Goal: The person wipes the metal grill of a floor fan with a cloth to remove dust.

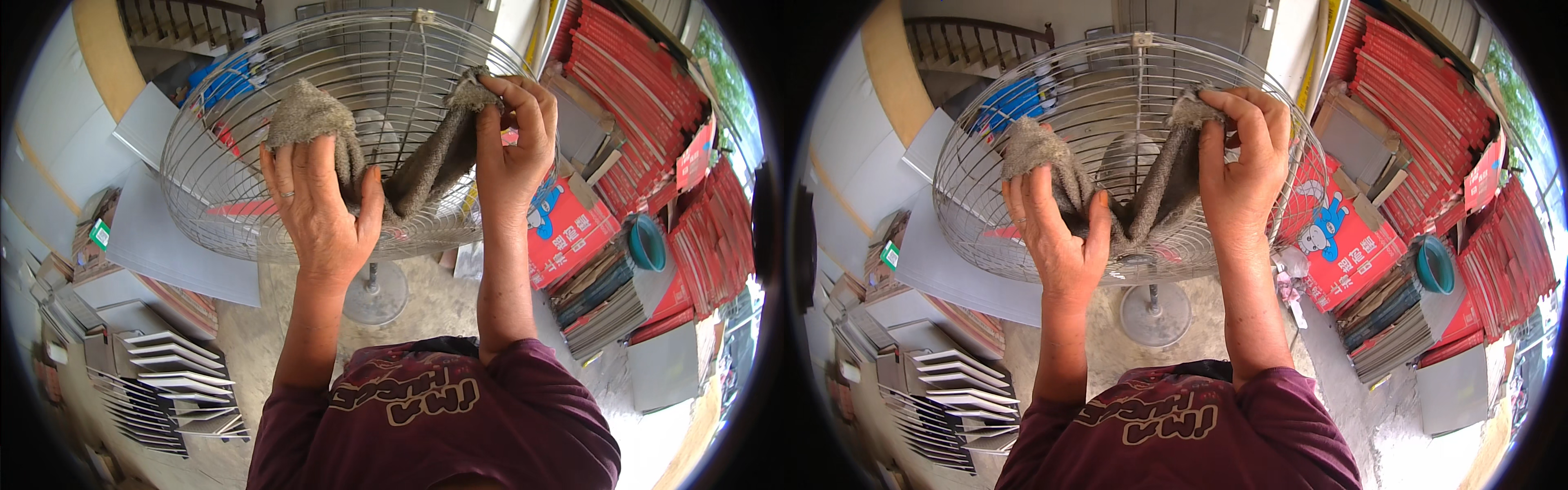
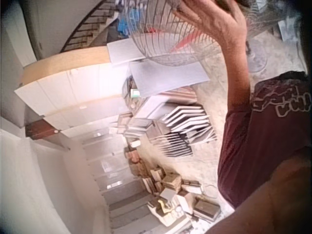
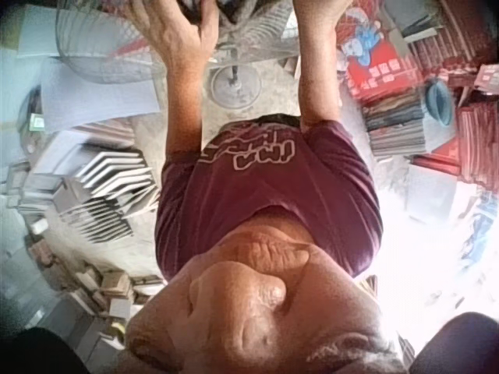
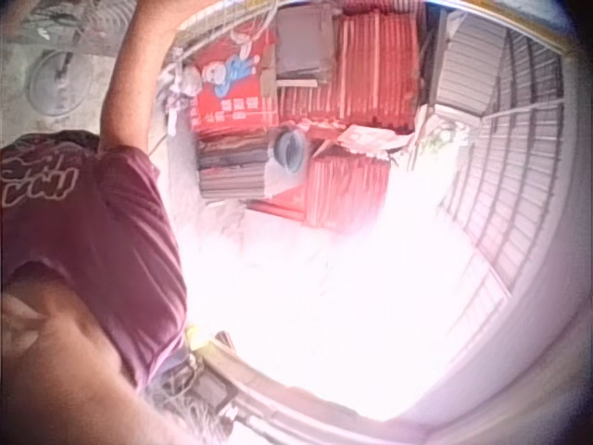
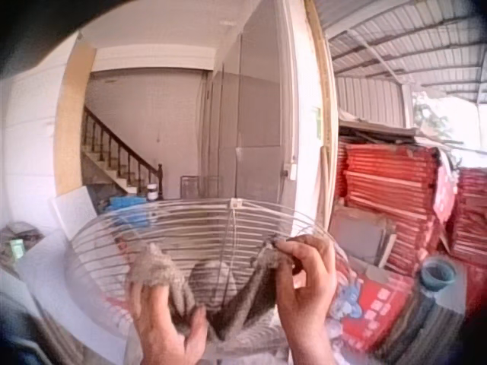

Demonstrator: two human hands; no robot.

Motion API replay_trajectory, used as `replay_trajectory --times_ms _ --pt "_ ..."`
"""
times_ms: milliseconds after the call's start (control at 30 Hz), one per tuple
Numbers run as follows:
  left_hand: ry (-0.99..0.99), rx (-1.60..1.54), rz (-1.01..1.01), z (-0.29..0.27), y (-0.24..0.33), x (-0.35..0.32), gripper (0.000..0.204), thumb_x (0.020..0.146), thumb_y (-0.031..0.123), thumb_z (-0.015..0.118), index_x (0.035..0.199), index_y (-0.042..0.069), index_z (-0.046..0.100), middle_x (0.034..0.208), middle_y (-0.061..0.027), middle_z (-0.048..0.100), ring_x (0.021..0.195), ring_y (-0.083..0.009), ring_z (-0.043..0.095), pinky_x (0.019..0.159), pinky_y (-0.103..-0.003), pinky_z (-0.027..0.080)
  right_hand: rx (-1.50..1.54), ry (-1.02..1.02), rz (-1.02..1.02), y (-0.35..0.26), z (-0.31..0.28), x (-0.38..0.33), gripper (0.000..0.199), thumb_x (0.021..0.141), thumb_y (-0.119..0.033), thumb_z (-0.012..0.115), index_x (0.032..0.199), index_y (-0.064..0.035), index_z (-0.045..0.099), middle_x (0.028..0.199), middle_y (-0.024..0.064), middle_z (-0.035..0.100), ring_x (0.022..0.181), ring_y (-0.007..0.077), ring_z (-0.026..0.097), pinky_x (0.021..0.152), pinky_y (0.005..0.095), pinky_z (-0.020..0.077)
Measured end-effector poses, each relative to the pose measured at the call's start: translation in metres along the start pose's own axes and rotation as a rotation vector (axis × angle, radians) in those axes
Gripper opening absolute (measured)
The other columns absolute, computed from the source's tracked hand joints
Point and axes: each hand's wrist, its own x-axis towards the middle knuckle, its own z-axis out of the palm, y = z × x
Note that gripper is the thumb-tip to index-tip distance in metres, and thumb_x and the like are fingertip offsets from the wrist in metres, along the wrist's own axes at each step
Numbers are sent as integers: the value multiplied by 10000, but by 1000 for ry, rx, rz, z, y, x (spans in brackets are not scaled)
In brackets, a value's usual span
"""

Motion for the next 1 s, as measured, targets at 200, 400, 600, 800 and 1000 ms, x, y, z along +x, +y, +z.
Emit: replay_trajectory --times_ms 200,400,600,800,1000 --pt "-15 -76 6 3 1 0 680 768 87 703 1344 -23 360 1406 -203 451 1238 -409 382 1069 -524 244 31 43 86 10 -6 -11 298 770 109 608 1016 -46 669 986 88 581 779 140 573 639 241 499" --pt "-29 -46 -5 0 5 1 633 786 100 690 1323 -21 378 1368 -200 480 1184 -382 395 1035 -506 277 116 -149 -38 -30 21 -21 320 712 73 651 999 -68 657 951 102 582 792 226 609 645 322 512" --pt "-45 -38 -1 1 -2 1 615 803 113 695 1314 -31 386 1327 -207 479 1209 -372 365 1011 -502 306 47 -106 -33 -18 20 -24 327 677 69 659 967 -83 654 924 85 587 804 247 618 666 335 521" --pt "12 -54 -27 7 -3 -2 632 791 145 710 1312 -29 397 1266 -206 506 1238 -384 332 1066 -566 238 -35 -49 56 10 -7 -28 304 732 99 646 995 -54 654 946 93 590 772 202 611 651 288 516" --pt "-1 -32 -22 10 -2 -1 614 810 160 701 1306 -41 400 1301 -201 506 1198 -375 367 1049 -535 260 -116 64 182 45 -31 -36 288 748 96 627 997 -46 661 879 58 581 659 126 549 604 246 484"
